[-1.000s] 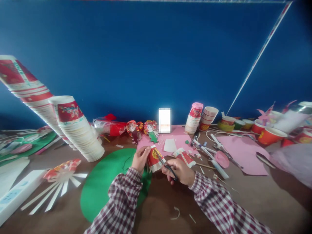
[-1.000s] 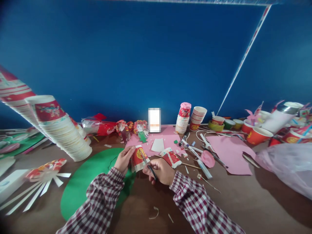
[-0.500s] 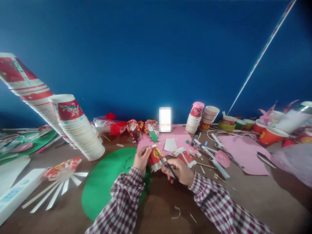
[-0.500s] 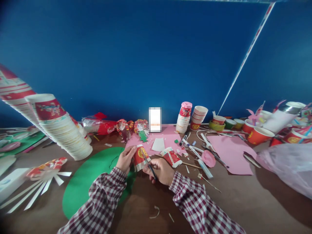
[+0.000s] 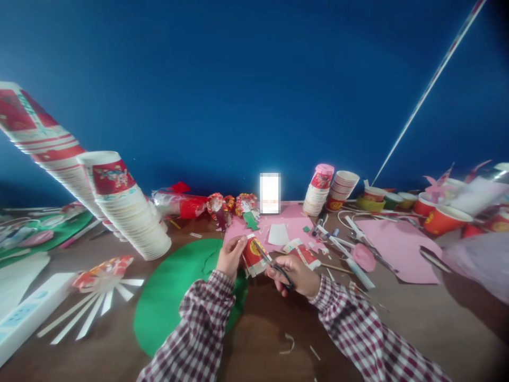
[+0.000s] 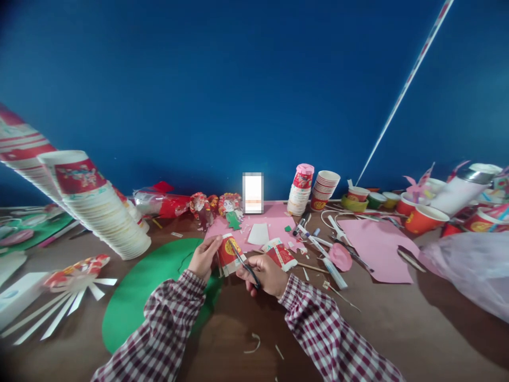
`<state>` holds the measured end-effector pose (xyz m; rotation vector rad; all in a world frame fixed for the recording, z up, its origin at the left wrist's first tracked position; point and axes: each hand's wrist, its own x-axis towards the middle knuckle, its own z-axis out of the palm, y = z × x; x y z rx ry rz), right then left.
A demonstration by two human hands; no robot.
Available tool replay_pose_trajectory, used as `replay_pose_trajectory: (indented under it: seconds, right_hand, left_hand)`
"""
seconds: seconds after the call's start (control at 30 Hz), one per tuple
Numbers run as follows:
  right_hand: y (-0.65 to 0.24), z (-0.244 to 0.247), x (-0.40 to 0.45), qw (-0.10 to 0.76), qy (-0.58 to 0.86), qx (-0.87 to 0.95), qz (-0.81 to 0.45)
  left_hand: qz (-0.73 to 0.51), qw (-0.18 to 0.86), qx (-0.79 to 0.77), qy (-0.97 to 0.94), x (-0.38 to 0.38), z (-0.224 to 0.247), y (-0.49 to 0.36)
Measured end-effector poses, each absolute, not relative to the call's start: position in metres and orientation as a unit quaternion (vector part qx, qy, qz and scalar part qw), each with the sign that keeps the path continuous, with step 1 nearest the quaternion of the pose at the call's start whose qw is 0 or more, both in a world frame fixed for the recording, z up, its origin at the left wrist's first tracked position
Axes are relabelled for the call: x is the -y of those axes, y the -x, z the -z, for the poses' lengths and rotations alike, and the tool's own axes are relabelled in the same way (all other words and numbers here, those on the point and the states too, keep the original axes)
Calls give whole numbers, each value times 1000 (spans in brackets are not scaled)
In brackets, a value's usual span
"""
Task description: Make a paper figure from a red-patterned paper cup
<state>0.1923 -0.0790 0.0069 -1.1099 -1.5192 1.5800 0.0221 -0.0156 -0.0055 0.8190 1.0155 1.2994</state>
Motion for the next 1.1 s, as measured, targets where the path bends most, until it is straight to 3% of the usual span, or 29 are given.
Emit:
replay_pose_trajectory:
  seconds: [1.1]
  right_hand:
    - [-184, -13, 84, 355, 480, 609, -522]
  left_hand:
    - [-540, 616, -440, -368, 14, 9, -22]
